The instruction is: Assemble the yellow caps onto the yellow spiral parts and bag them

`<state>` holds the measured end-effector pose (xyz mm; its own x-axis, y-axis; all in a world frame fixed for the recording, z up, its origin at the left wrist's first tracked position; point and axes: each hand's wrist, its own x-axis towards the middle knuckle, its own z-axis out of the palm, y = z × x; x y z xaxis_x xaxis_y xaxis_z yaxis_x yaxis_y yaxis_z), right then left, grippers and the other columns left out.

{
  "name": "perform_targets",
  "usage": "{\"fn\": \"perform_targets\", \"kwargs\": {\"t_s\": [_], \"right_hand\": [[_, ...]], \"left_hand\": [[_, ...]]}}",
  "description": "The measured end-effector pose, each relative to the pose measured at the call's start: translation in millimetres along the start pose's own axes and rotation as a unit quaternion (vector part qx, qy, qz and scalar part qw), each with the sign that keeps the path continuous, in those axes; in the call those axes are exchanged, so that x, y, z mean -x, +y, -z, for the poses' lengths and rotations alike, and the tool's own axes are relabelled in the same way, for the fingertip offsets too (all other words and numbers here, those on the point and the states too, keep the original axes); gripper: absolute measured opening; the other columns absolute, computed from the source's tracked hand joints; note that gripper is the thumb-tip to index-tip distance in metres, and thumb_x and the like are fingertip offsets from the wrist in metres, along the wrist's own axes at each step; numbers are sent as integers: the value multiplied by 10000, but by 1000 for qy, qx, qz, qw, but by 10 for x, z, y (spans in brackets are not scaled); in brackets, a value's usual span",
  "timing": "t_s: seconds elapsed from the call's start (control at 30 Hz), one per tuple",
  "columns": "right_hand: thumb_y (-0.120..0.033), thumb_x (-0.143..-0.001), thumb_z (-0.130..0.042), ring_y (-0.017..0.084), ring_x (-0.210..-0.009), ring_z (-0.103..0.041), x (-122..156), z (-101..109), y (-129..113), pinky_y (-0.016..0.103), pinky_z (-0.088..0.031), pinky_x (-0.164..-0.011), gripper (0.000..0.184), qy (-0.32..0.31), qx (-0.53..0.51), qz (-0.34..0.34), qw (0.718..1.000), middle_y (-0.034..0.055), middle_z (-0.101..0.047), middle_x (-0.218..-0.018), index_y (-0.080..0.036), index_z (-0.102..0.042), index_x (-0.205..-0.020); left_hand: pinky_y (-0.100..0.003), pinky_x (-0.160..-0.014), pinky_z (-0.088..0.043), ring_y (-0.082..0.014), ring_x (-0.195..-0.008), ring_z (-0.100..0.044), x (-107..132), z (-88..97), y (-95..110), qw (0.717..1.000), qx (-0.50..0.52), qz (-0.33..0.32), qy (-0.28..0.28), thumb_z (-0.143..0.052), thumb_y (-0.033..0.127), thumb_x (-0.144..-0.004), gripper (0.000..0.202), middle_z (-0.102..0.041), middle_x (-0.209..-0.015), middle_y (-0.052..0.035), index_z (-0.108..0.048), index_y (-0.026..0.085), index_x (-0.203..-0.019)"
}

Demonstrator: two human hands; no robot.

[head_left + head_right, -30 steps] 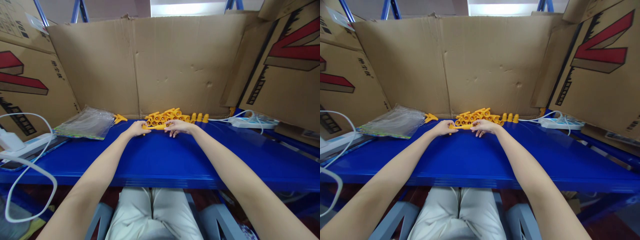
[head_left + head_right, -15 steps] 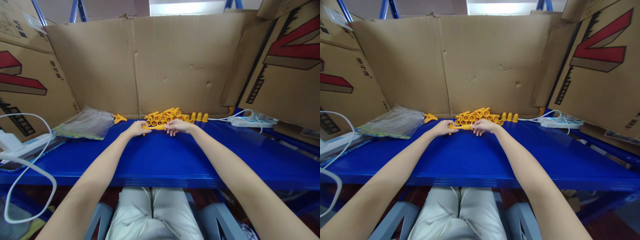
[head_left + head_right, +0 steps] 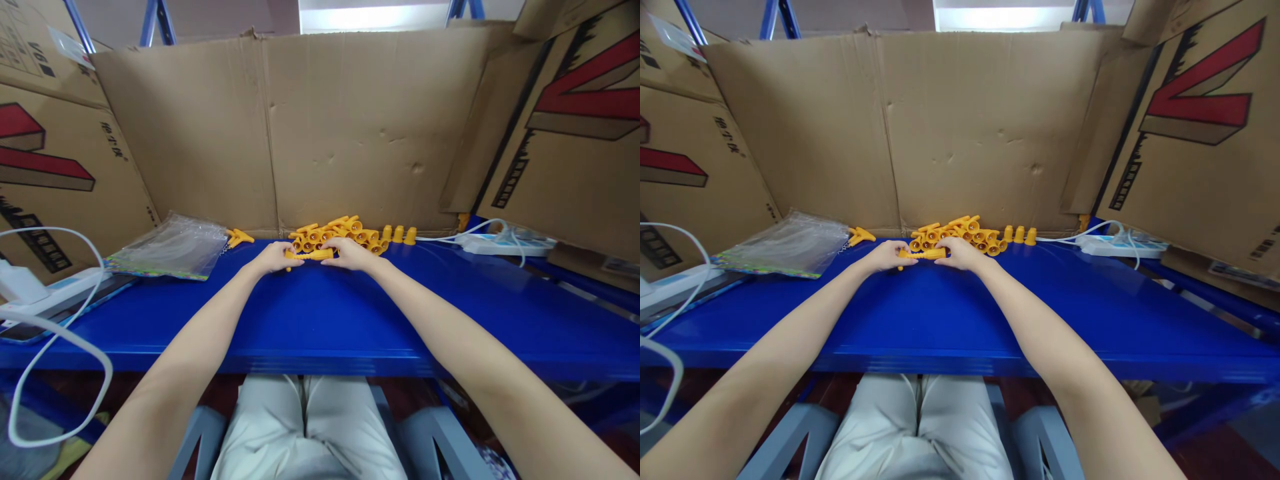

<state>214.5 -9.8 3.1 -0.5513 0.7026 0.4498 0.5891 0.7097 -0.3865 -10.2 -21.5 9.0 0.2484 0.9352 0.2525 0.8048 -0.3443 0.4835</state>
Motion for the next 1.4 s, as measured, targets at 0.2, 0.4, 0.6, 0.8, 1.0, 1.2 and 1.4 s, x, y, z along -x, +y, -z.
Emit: {"fn": "perform_targets", "kwargs": {"t_s": [0.2,0.4,0.6,0.8,1.0,1.2,1.4], "right_hand": [[-307,-683,-708,139,-635,-547,11,36,2,267,-411,-621,302,-24,-21,-19,999,30,-632,-729,-125,-681,-922],[-358,-642,-715,100,-512,-504,44,121,-42,242,-382,-519,284,-68,-144,-96,983,-6,-583,-572,-133,-695,-814],[-336,-638,-701,112,-541,-566,48,114,0,262,-449,-576,215,-102,-243,-138,955,16,-627,-600,-135,-679,-714],[-340,-696,-686,176,-751,-611,8,42,-15,287,-444,-691,257,-47,-51,-41,997,62,-686,-831,-151,-683,-870],[-316,-743,-654,155,-680,-560,9,60,-159,259,-386,-637,229,-50,72,33,996,67,-667,-794,-126,-690,-865],[-454,-784,-568,108,-545,-473,16,143,-124,245,-341,-553,351,-87,-50,-21,995,22,-602,-624,-122,-678,-755],[-551,-750,-561,119,-592,-512,21,135,-39,264,-382,-618,431,-109,-152,-54,981,33,-603,-611,-143,-632,-630]], "left_hand": [[-231,-530,-273,-100,-518,-405,-2,-18,0,1000,22,-13,-3,-694,487,-552,363,-455,-512,63,-571,184,-709],[-238,-537,-265,-102,-534,-394,-2,-26,35,998,-18,-59,24,-696,493,-565,371,-446,-534,58,-580,181,-730],[-238,-531,-250,-100,-533,-393,8,-13,83,995,-47,-87,31,-687,504,-579,369,-455,-538,57,-586,180,-724],[-231,-540,-289,-113,-560,-450,-5,-13,34,999,-4,-37,7,-694,540,-538,403,-507,-541,45,-583,178,-675],[-229,-540,-292,-109,-556,-454,-6,-6,5,999,16,-35,-7,-686,542,-546,403,-515,-548,44,-595,175,-683],[-232,-525,-251,-99,-528,-394,20,12,54,990,-65,-114,42,-665,558,-588,415,-479,-538,50,-603,175,-738],[-232,-541,-266,-109,-535,-416,43,8,100,984,-103,-138,56,-656,554,-619,415,-502,-566,39,-604,177,-786]]}}
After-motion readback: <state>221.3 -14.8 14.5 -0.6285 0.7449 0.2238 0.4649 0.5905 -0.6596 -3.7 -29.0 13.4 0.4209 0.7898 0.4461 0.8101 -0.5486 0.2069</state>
